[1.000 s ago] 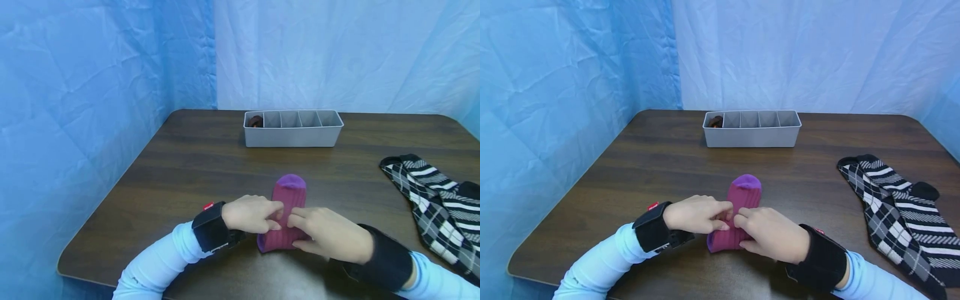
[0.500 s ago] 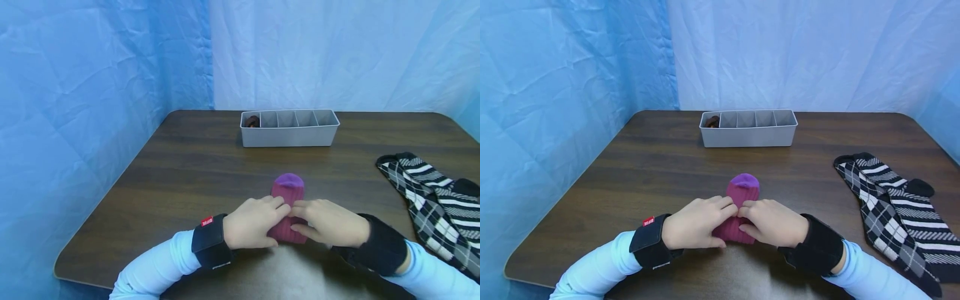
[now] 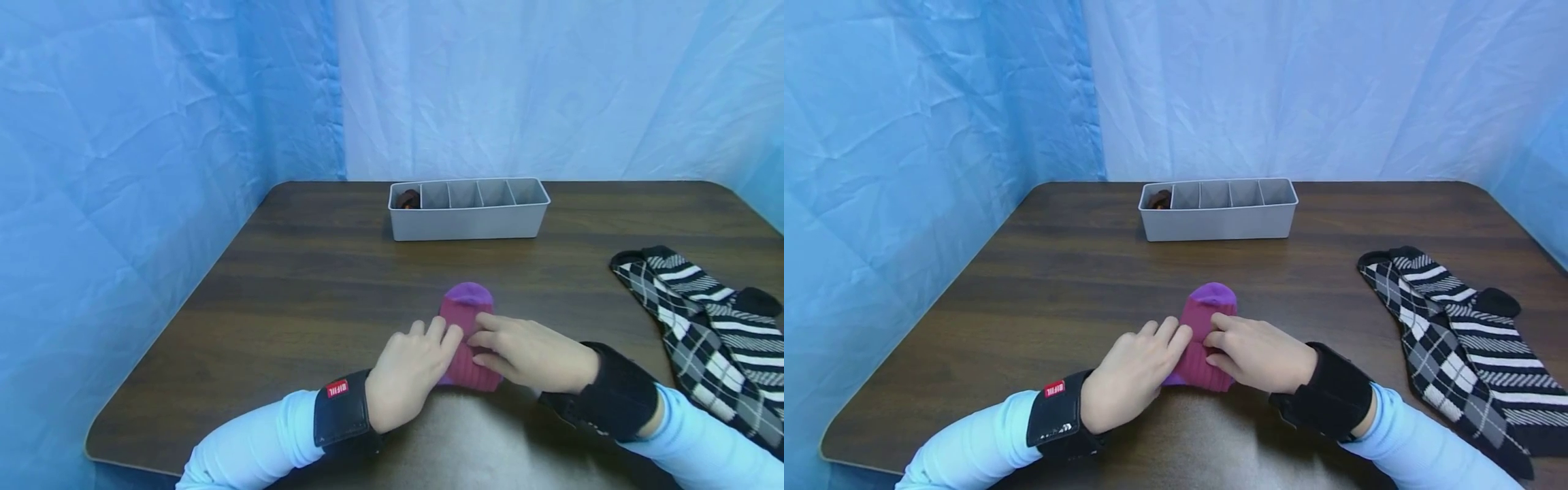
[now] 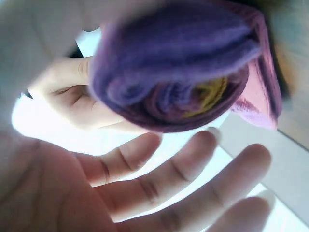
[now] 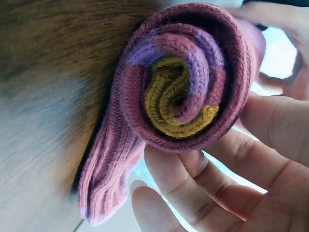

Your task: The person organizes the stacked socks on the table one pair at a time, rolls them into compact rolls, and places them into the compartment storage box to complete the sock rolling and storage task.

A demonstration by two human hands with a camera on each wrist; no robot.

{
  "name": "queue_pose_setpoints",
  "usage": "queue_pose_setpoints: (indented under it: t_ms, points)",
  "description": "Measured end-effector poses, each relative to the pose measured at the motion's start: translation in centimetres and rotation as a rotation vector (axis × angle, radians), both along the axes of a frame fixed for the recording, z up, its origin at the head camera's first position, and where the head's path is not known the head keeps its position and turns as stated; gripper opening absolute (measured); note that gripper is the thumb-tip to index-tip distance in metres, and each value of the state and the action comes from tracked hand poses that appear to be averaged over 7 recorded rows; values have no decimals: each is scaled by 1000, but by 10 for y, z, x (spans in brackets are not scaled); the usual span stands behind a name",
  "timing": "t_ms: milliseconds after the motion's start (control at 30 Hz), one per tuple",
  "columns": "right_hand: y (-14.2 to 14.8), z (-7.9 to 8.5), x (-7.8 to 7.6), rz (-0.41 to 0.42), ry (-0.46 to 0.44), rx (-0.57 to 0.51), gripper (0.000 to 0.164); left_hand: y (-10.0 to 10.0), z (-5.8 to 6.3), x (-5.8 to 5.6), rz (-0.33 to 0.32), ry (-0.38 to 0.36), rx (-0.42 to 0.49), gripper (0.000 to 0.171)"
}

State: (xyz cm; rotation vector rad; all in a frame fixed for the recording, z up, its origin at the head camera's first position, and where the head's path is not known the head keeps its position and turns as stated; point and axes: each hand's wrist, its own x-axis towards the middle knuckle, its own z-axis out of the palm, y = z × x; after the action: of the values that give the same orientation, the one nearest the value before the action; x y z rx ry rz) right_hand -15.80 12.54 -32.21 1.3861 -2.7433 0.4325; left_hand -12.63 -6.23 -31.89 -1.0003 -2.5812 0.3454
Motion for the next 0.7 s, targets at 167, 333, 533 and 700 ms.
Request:
queue_pose_setpoints:
  t_ms: [167, 333, 533, 700]
  points:
    - [0, -1, -1, -13, 13, 12, 16, 1, 3, 3, -28, 56, -3, 21]
    - [0, -2, -4, -24, 30, 26, 14, -1, 8, 1, -140, 27, 9, 21]
    - [0, -5, -7, -41, 34, 42, 12, -1, 5, -10, -211, -48, 35, 28]
    - [2, -7, -11, -46, 33, 14, 10, -3, 1, -23, -241, -127, 43, 33]
